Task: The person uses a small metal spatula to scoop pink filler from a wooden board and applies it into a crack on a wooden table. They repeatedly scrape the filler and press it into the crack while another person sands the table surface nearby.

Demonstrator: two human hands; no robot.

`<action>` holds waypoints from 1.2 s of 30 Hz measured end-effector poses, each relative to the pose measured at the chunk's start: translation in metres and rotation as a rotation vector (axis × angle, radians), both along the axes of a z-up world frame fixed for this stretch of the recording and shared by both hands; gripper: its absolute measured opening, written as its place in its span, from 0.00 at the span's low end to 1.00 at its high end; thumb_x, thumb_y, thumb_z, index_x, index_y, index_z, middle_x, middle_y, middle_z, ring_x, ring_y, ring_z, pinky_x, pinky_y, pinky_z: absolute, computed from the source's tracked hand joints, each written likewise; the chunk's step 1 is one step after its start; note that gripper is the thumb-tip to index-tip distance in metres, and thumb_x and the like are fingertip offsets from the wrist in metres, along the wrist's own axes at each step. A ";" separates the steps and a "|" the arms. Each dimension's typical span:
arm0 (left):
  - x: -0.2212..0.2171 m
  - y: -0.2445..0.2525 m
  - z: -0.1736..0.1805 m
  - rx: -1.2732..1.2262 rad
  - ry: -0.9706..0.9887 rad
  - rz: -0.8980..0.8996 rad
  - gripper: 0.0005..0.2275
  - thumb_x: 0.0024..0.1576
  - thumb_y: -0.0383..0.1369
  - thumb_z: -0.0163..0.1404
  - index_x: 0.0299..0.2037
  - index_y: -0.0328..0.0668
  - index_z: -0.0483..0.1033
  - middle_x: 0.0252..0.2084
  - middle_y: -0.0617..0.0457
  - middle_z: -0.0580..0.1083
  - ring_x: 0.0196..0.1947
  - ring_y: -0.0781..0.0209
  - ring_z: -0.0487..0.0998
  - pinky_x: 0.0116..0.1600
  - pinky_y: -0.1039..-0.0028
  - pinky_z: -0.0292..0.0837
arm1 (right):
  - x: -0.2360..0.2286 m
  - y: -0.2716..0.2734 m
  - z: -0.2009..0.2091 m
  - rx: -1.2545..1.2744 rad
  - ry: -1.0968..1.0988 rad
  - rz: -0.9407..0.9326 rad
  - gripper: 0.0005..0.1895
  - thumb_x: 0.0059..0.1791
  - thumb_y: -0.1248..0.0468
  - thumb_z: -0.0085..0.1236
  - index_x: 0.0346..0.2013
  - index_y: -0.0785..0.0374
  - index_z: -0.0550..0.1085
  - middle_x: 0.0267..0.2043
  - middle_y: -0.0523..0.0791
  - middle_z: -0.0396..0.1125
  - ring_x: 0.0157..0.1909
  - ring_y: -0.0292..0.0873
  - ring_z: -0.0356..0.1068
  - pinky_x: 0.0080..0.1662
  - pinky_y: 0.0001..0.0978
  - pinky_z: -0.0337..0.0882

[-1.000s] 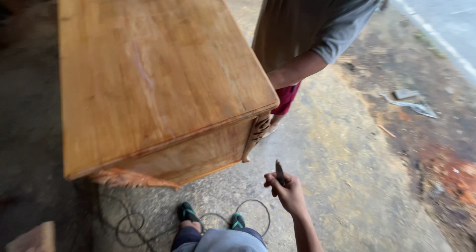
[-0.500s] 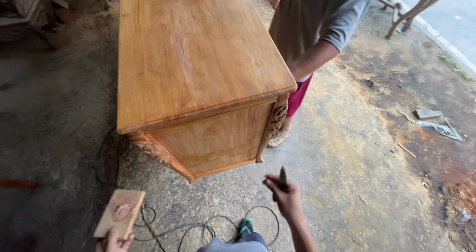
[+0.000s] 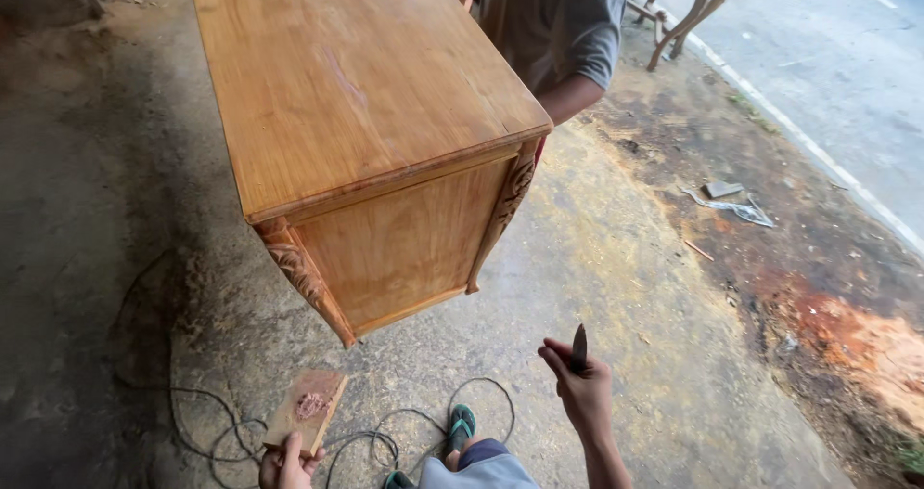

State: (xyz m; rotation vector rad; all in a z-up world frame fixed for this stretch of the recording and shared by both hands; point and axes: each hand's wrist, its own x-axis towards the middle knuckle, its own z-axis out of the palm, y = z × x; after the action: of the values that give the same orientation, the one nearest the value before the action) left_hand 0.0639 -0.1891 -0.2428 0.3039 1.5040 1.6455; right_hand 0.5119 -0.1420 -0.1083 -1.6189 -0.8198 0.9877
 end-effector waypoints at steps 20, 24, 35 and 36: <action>0.120 0.044 -0.012 0.085 0.189 0.006 0.08 0.64 0.29 0.51 0.46 0.31 0.68 0.34 0.54 0.68 0.31 0.62 0.74 0.36 0.69 0.76 | 0.113 0.134 -0.053 -0.197 -0.171 0.505 0.16 0.53 0.64 0.54 0.55 0.64 0.76 0.34 0.46 0.78 0.30 0.38 0.73 0.33 0.32 0.70; 0.162 0.050 -0.008 0.041 0.285 0.013 0.09 0.64 0.29 0.52 0.46 0.29 0.69 0.33 0.52 0.68 0.31 0.64 0.71 0.37 0.68 0.74 | 0.144 0.174 -0.076 -0.114 -0.030 0.474 0.15 0.55 0.66 0.49 0.53 0.69 0.76 0.36 0.48 0.76 0.32 0.41 0.76 0.34 0.33 0.75; 0.215 0.027 0.195 0.127 0.595 0.053 0.16 0.62 0.29 0.45 0.58 0.29 0.69 0.51 0.44 0.76 0.49 0.58 0.78 0.53 0.70 0.76 | 0.173 0.247 -0.029 0.196 0.207 0.383 0.13 0.56 0.70 0.51 0.55 0.73 0.71 0.39 0.50 0.74 0.32 0.39 0.72 0.32 0.29 0.69; 0.219 0.034 0.214 0.214 0.581 0.063 0.17 0.62 0.30 0.46 0.59 0.30 0.68 0.52 0.45 0.76 0.50 0.59 0.78 0.51 0.70 0.76 | 0.170 0.247 -0.016 0.272 0.192 0.415 0.12 0.56 0.71 0.51 0.54 0.73 0.72 0.39 0.50 0.74 0.33 0.39 0.73 0.34 0.29 0.71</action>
State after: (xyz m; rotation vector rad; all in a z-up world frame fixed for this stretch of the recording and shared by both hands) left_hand 0.2834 -0.1549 -0.0290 0.9236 1.7615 1.8688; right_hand 0.6819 0.1054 -0.1240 -1.1242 -1.1284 1.2380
